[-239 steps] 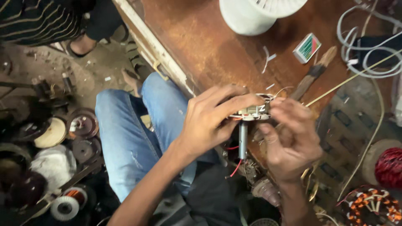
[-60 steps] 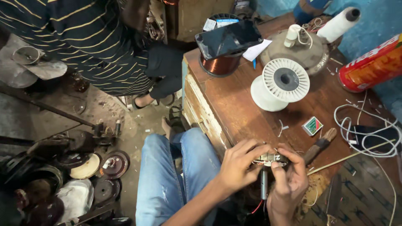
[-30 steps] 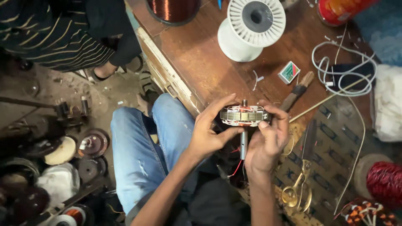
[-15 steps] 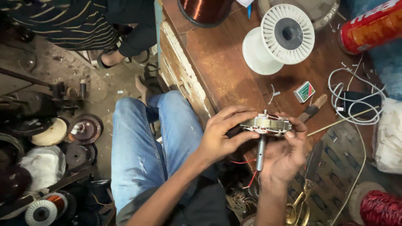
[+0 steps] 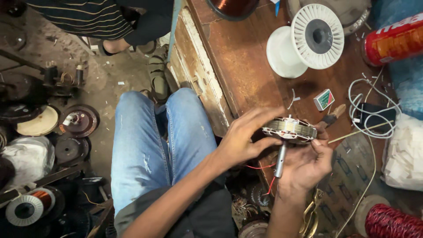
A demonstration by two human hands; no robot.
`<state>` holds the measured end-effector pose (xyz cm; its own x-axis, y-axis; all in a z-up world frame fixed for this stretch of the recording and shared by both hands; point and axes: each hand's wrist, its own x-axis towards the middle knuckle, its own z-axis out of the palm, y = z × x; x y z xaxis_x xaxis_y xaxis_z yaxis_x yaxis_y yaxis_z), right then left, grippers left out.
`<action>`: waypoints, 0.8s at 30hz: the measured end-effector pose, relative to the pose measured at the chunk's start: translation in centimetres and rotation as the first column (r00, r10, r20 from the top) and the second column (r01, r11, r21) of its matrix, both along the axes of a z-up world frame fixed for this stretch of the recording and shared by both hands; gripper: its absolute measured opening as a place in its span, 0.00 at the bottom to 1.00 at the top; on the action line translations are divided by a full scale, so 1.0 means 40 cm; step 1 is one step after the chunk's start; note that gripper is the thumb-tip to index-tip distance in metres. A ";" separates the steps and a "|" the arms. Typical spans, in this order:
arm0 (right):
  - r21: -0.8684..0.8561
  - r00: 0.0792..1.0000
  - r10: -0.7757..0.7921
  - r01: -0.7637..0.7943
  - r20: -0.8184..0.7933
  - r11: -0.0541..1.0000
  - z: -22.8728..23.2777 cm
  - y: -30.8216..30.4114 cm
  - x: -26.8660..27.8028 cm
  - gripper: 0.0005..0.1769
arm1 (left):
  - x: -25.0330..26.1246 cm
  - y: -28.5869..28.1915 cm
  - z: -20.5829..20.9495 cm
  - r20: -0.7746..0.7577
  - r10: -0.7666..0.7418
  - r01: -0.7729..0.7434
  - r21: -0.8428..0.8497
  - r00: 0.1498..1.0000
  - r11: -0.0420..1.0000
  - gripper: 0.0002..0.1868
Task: The person sits on the floor and works on a small electric motor, using a knife to cut and adjust wires and white tape on the stator. They manipulate the motor components with their hands, occasionally using the knife to trim excess material.
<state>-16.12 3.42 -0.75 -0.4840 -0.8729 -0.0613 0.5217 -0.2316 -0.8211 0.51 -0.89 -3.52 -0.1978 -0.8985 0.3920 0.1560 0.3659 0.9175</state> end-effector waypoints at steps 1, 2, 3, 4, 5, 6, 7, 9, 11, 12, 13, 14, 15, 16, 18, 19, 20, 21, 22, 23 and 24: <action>0.014 1.000 -0.002 0.002 -0.001 1.000 -0.001 0.000 -0.005 0.20 | 0.000 0.000 -0.004 -0.003 -0.047 0.047 0.075 0.999 0.996 0.42; 0.027 1.000 -0.007 0.007 -0.002 1.000 -0.004 0.002 -0.009 0.20 | -0.003 0.000 -0.007 0.018 -0.021 0.021 0.033 1.000 0.999 0.42; 0.015 1.000 0.010 -0.010 -0.005 1.000 -0.007 0.003 -0.014 0.20 | -0.008 -0.002 -0.009 0.037 0.004 -0.004 -0.010 0.999 1.000 0.43; 0.004 1.000 0.026 -0.026 -0.008 1.000 -0.009 0.004 -0.020 0.20 | -0.011 -0.003 -0.011 0.055 0.030 -0.027 -0.052 0.998 0.998 0.43; -0.007 0.999 0.042 -0.042 -0.011 0.999 -0.010 0.005 -0.025 0.20 | -0.012 -0.002 -0.011 0.036 0.026 -0.025 -0.043 0.999 0.999 0.43; 0.006 0.999 0.037 -0.037 -0.001 0.999 -0.010 0.006 -0.027 0.20 | -0.013 -0.004 -0.007 0.017 0.021 -0.020 -0.037 1.000 0.999 0.42; 0.019 0.999 0.033 -0.033 0.009 0.999 -0.008 0.007 -0.028 0.20 | -0.011 -0.007 -0.001 -0.001 0.015 -0.015 -0.032 1.000 0.999 0.42; 0.041 0.999 0.042 -0.043 0.028 0.998 0.001 0.004 -0.020 0.21 | -0.008 -0.020 0.019 -0.030 0.002 -0.004 -0.053 1.000 0.999 0.43; 0.082 0.996 0.078 -0.082 0.050 0.993 0.015 0.009 -0.004 0.21 | -0.001 -0.022 0.039 -0.050 -0.017 0.013 -0.071 0.999 0.997 0.43; 0.111 0.994 0.088 -0.094 0.062 0.989 0.026 0.025 0.006 0.22 | 0.001 -0.011 0.051 -0.058 -0.039 0.035 -0.075 0.998 0.997 0.44; 0.139 0.993 0.097 -0.107 0.073 0.984 0.040 0.040 0.017 0.22 | 0.003 -0.001 0.064 -0.067 -0.062 0.057 -0.080 0.996 0.995 0.44; 0.157 0.991 0.105 -0.117 0.083 0.981 0.055 0.049 0.028 0.23 | 0.004 0.004 0.079 -0.064 -0.050 0.045 -0.080 0.997 0.996 0.43; 0.186 0.991 0.082 -0.102 0.110 0.977 0.071 0.060 0.042 0.23 | 0.006 0.012 0.094 -0.060 -0.038 0.033 -0.079 0.997 0.996 0.43; 0.209 0.989 0.062 -0.090 0.135 0.974 0.086 0.066 0.058 0.23 | 0.010 0.016 0.109 -0.057 -0.024 0.019 -0.084 0.998 0.996 0.42; 0.237 0.985 0.023 -0.063 0.168 0.970 0.105 0.073 0.089 0.24 | 0.022 0.026 0.127 -0.034 0.004 -0.006 -0.060 0.999 0.998 0.41; 0.241 0.984 0.004 -0.047 0.176 0.969 0.110 0.078 0.103 0.24 | 0.027 0.034 0.131 -0.022 0.019 -0.020 -0.046 1.000 0.999 0.41; 0.247 0.983 -0.013 -0.034 0.185 0.968 0.113 0.081 0.115 0.24 | 0.031 0.042 0.134 -0.032 0.035 -0.037 -0.056 0.999 0.998 0.38; 0.236 0.985 -0.012 -0.030 0.172 0.971 0.113 0.087 0.125 0.23 | 0.034 0.051 0.133 -0.041 0.052 -0.054 -0.066 0.998 0.996 0.36; 0.227 0.987 -0.009 -0.028 0.158 0.973 0.111 0.093 0.133 0.22 | 0.036 0.061 0.130 -0.052 0.070 -0.074 -0.073 0.996 0.995 0.33; 0.219 0.989 -0.007 -0.026 0.145 0.975 0.109 0.099 0.137 0.22 | 0.036 0.072 0.126 -0.071 0.089 -0.094 -0.071 0.994 0.993 0.32; 0.214 0.992 -0.005 -0.022 0.127 0.977 0.105 0.107 0.139 0.22 | 0.034 0.085 0.122 -0.089 0.107 -0.114 -0.067 0.990 0.991 0.32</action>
